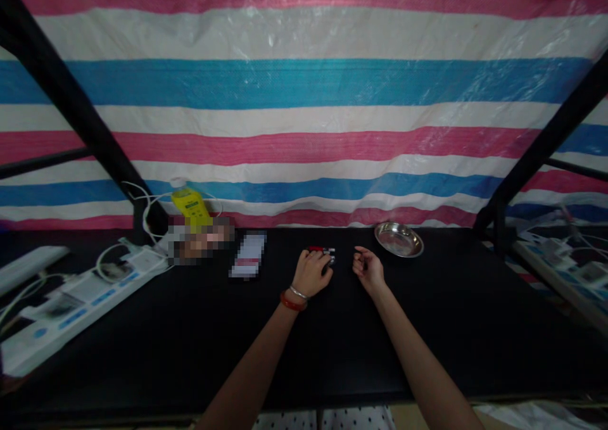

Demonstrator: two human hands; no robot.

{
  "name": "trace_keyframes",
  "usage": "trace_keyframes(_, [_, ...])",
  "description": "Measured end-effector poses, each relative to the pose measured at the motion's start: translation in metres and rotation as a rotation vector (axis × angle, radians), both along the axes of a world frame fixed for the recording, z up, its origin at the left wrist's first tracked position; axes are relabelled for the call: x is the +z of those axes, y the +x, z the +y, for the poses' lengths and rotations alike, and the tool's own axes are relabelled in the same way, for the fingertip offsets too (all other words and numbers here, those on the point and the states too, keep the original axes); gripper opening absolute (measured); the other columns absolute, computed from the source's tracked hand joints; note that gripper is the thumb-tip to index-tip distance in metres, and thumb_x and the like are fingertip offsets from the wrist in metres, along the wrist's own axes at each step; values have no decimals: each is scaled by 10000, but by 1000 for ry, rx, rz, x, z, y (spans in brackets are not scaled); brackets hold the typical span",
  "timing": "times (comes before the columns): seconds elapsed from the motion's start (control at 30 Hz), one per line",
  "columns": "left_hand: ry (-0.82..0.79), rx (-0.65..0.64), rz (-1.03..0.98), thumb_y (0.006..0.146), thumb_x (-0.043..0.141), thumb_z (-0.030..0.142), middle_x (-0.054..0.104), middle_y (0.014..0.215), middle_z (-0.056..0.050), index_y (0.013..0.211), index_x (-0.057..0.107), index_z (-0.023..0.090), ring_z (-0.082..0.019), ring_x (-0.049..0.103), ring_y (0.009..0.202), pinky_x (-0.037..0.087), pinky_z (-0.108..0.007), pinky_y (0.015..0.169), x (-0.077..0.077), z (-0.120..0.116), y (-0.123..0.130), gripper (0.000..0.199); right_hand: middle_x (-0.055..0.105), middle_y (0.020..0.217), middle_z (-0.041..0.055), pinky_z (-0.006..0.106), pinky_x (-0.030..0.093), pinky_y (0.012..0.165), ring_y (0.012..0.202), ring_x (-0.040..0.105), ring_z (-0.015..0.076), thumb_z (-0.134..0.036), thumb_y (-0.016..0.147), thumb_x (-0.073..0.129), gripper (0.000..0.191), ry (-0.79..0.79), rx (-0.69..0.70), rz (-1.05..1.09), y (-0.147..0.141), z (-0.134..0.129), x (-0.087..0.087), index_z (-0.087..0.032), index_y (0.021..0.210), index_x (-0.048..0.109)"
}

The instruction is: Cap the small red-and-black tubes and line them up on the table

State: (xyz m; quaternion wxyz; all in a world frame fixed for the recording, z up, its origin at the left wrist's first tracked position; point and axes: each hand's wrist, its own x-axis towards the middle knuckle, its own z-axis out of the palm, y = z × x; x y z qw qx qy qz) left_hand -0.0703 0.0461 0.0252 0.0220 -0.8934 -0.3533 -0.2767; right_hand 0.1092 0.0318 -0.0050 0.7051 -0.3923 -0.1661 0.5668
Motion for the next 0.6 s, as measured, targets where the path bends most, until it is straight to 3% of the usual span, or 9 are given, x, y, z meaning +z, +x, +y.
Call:
trace_keyframes(0.23, [-11,-54,7,748,517,174,629,882,-53,886,632,217,-205,548,842,350,-357,755,0,0,-1,185,504,503,-68,155,175,333,323,303,38,-224,580,562,228,-50,-142,-163,1,3,-7,-219,795,486])
trace_keyframes(0.43, [-61,-82,30,735,540,197,619,953,-58,1004,621,231,-215,536,893,367,-350,761,-1,0,-2,283,555,527,-53,164,249,343,360,373,55,-184,586,577,235,-91,-135,-162,-1,3,-3,-213,806,500])
trace_keyframes(0.6, [-72,-85,36,723,563,201,605,985,-63,987,630,230,-223,526,919,374,-360,778,-6,2,-2,275,627,607,12,205,330,379,431,470,93,-157,588,559,199,-65,-134,-101,1,5,-3,-186,785,543])
